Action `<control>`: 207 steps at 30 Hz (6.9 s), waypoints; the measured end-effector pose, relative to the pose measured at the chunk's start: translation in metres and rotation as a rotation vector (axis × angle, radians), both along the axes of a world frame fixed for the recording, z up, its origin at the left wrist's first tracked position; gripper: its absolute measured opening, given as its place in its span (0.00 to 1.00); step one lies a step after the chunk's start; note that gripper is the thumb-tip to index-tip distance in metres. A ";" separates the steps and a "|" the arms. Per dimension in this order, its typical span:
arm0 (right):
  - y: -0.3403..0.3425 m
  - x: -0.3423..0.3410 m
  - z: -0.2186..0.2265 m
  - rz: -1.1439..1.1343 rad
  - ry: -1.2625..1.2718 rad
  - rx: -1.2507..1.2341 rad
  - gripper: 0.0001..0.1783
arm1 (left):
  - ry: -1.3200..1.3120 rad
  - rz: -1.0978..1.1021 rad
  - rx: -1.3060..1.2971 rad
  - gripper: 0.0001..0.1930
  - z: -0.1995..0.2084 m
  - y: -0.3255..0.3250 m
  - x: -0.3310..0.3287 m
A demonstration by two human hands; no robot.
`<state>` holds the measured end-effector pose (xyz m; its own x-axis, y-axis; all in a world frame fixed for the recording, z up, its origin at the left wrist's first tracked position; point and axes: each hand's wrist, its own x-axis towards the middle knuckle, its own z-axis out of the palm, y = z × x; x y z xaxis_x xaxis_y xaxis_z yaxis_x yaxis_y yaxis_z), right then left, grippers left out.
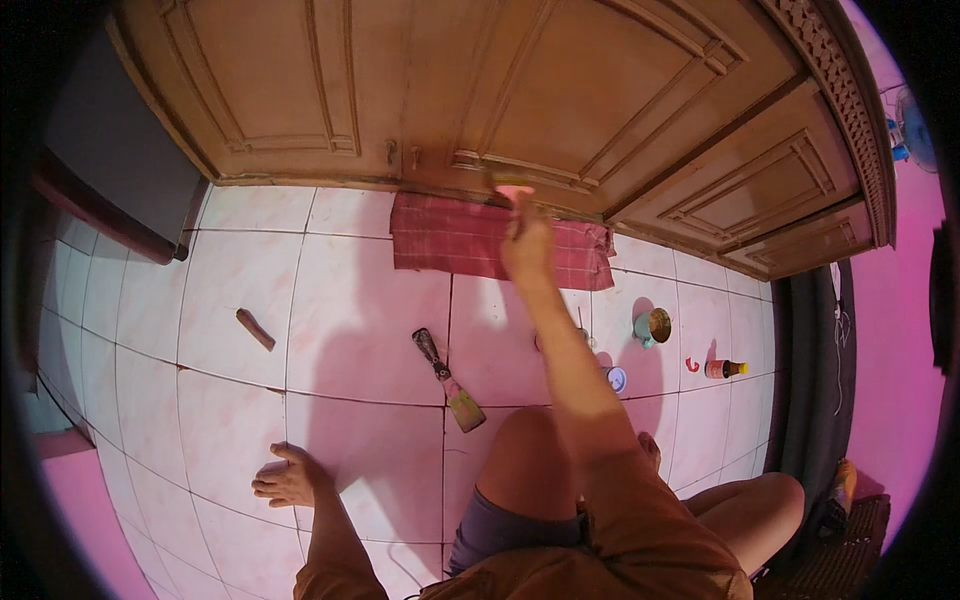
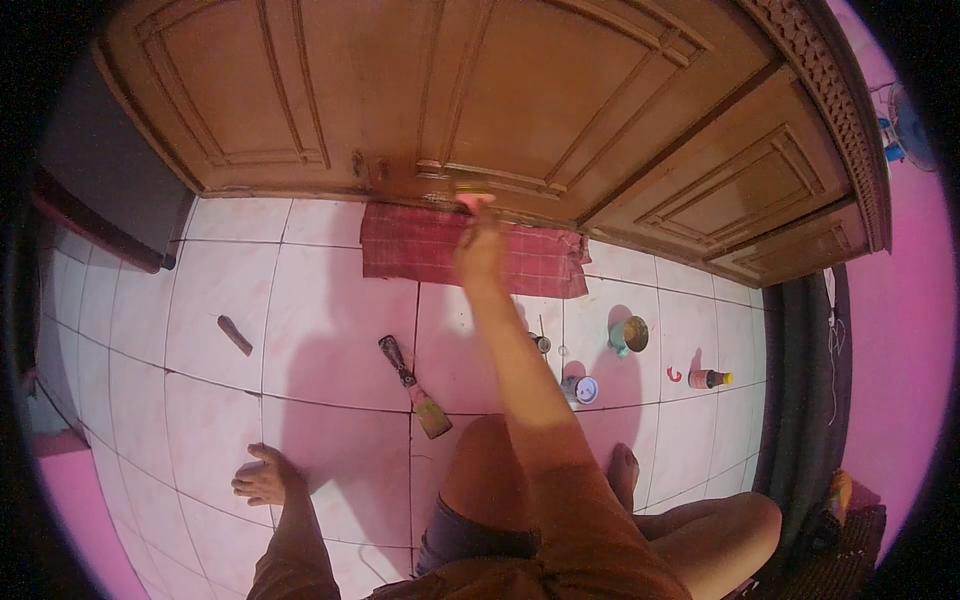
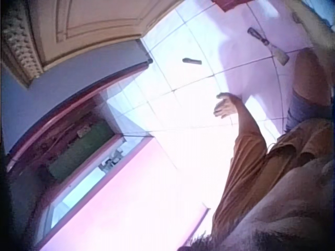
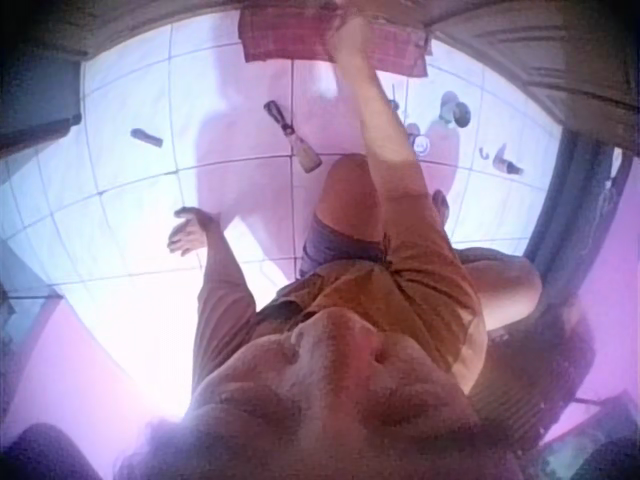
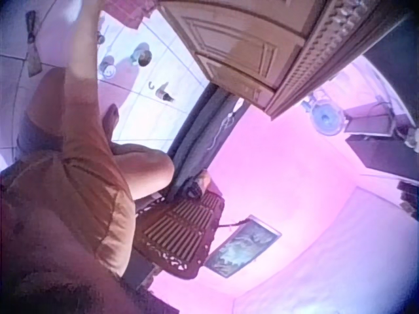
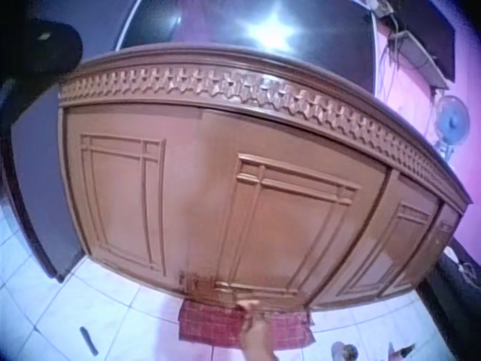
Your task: The person applies a liquid from a container to the bottom trim of a wooden cabinet using a paintbrush while sitting on the floor.
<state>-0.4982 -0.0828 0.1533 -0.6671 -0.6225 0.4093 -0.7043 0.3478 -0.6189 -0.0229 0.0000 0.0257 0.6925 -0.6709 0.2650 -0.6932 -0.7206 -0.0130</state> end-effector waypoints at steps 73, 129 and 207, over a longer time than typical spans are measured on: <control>0.040 -0.026 0.037 -0.275 0.003 0.090 0.24 | -0.011 0.030 0.015 0.44 -0.005 -0.002 0.002; -0.011 0.032 -0.014 -0.005 -0.053 0.014 0.22 | -0.086 -0.036 -0.056 0.42 -0.002 -0.002 0.000; 0.255 -0.109 0.197 0.091 -0.503 0.097 0.21 | -0.141 0.076 -0.066 0.42 -0.016 0.000 0.012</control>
<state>-0.6075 0.1721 0.3506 -0.7075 -0.7067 -0.0104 -0.3585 0.3716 -0.8564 -0.0111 0.0000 0.0102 0.6934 -0.5962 0.4046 -0.6315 -0.7733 -0.0570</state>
